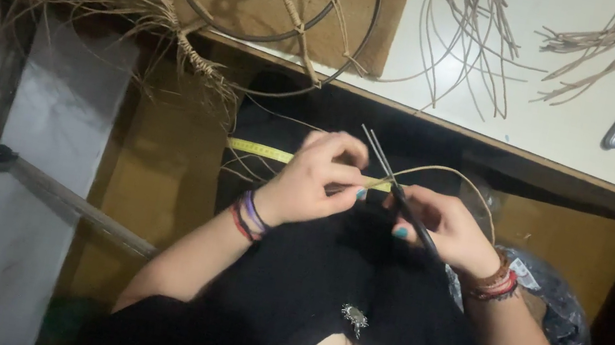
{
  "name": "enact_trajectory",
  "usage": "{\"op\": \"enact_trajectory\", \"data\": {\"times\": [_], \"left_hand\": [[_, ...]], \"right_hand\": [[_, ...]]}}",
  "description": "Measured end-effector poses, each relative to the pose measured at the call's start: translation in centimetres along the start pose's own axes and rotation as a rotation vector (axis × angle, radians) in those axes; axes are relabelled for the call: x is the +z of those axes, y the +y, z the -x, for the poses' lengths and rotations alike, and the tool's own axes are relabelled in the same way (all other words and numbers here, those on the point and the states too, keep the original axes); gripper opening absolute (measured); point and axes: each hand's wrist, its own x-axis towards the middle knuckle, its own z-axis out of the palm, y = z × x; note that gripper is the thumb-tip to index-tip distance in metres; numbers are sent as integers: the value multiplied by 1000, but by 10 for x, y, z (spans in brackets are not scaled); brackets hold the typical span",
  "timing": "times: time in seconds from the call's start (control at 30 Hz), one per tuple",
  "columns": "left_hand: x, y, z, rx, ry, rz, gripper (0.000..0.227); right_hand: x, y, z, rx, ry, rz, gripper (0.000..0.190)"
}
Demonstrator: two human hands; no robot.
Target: Measuring, cutting, and weaving dried grass fibers onto a circular metal frame to create a decorative lampshade.
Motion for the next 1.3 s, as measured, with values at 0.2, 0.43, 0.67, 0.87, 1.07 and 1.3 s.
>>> {"op": "enact_trajectory", "data": {"times": [0.2,0.43,0.67,0.87,1.07,1.3], "left_hand": [[22,-4,1,-104,-123,1030,26],[5,-11,-2,-123,-199,878,25],[23,-14,-10,41,-233,1341,27],[32,-40,-1,-29,-113,1332,26],[17,-47,8,-185,-196,1166,30],[31,-53,7,-112,-72,1384,28]], "right_hand": [[1,2,0,-105,-26,-226,47],[0,13,-4,-155,12,-247,44],[6,23,-5,-222,-100,-394,37],[-19,-3,-4,-165,175,70,37],[-64,-64,-45,37,314,862,68],[-109,38,-143,-147,614,1387,39]]}}
